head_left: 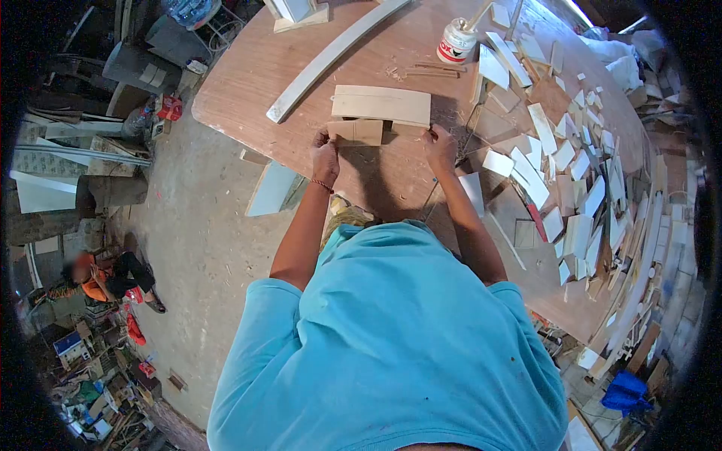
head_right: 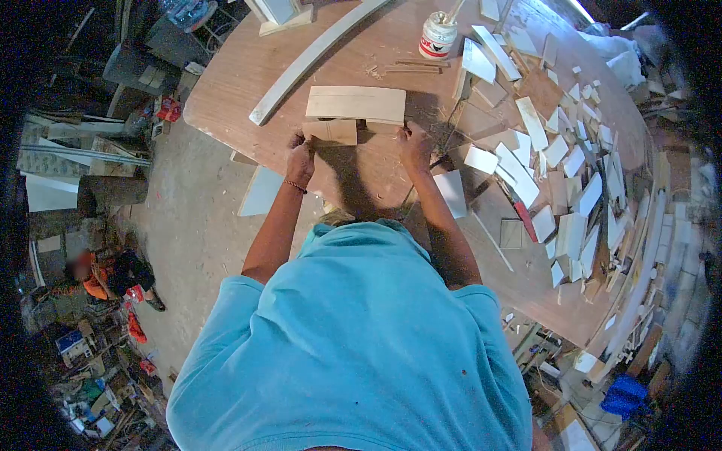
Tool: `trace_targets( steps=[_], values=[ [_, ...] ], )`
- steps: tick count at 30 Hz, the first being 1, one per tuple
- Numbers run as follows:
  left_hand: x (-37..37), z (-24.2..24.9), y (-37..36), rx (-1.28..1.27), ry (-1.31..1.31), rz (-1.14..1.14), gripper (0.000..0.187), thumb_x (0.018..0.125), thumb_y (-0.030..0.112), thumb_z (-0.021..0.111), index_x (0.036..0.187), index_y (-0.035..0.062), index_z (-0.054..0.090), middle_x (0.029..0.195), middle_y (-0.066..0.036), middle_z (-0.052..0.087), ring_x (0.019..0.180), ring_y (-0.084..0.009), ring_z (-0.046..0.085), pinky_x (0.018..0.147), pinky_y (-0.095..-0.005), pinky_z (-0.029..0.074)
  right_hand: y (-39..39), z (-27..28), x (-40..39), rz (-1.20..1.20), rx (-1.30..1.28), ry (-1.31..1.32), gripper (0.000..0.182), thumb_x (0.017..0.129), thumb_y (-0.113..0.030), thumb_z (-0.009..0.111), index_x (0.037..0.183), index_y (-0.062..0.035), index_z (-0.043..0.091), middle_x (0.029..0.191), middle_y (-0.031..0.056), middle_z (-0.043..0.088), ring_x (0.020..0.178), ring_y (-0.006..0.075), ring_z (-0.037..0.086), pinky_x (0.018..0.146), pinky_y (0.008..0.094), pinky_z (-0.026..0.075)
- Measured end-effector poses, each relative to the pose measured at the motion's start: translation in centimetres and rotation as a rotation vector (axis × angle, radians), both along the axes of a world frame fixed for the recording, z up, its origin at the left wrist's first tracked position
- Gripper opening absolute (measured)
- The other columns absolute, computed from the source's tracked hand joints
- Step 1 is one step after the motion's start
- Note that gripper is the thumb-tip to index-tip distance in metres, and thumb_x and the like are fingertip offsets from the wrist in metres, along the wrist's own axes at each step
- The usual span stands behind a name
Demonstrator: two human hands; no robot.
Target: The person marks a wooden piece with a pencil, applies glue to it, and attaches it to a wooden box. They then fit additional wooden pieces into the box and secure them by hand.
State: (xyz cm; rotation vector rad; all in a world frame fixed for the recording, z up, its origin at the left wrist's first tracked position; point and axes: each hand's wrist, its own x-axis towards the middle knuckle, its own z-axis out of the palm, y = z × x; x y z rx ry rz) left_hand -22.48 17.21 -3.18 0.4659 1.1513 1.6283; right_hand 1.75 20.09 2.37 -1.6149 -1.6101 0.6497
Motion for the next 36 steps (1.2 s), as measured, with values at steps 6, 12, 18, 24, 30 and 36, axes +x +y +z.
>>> trace_targets(
  steps=[6,12,18,24,30,36],
  values=[
    [1.0,1.0,0.6,0.032,-0.020,0.026,0.012,0.079,-0.003,0.053,0.088,0.0044,0.056,0.078,0.001,0.055,0.062,-0.0060,0.047,0.052,-0.0183,0.035,0.0,0.1,0.0,0.010,-0.027,-0.012,0.021,0.074,-0.017,0.061,0.073,0.0025,0.052,0.070,0.0204,0.056,0.066,0.0345,0.055,0.058,0.0387,0.041],
    [1.0,-0.8,1.1,0.002,0.035,0.093,0.013,0.077,-0.006,0.053,0.086,0.0035,0.055,0.075,0.001,0.053,0.062,-0.0077,0.046,0.055,-0.0194,0.037,0.3,-0.7,0.0,-0.014,-0.018,-0.040,0.019,0.073,-0.016,0.061,0.072,0.0011,0.052,0.069,0.0196,0.056,0.065,0.0350,0.055,0.057,0.0393,0.040],
    [0.9,-1.0,0.8,0.034,0.004,0.115,0.011,0.078,-0.003,0.054,0.085,0.0054,0.055,0.076,0.002,0.052,0.067,-0.0063,0.046,0.060,-0.0186,0.036,0.2,-0.2,0.1,-0.010,0.000,-0.059,0.019,0.072,-0.016,0.062,0.070,0.0009,0.053,0.066,0.0197,0.055,0.063,0.0359,0.054,0.056,0.0396,0.040],
    [0.4,1.9,-0.6,0.039,-0.055,0.018,0.008,0.081,-0.001,0.051,0.084,0.0052,0.054,0.081,0.002,0.054,0.071,-0.0070,0.048,0.065,-0.0200,0.039,0.4,-0.6,0.1,-0.016,0.018,-0.067,0.021,0.071,-0.017,0.063,0.068,0.0006,0.052,0.064,0.0195,0.054,0.061,0.0358,0.053,0.054,0.0393,0.040],
    [0.5,1.3,0.4,-0.038,-0.032,0.018,0.006,0.081,0.001,0.052,0.085,0.0051,0.053,0.081,0.001,0.053,0.070,-0.0074,0.048,0.064,-0.0193,0.040,0.3,-0.3,-0.1,-0.017,0.012,-0.082,0.022,0.071,-0.018,0.062,0.066,0.0006,0.052,0.063,0.0198,0.053,0.060,0.0353,0.053,0.053,0.0392,0.039],
    [0.9,0.2,1.3,0.004,0.089,0.089,0.004,0.081,0.001,0.052,0.083,0.0044,0.053,0.076,0.001,0.052,0.067,-0.0072,0.046,0.061,-0.0179,0.037,0.3,-0.5,0.1,0.003,0.029,-0.068,0.021,0.072,-0.017,0.062,0.067,0.0012,0.053,0.063,0.0200,0.053,0.060,0.0347,0.053,0.054,0.0395,0.039]
  ],
)
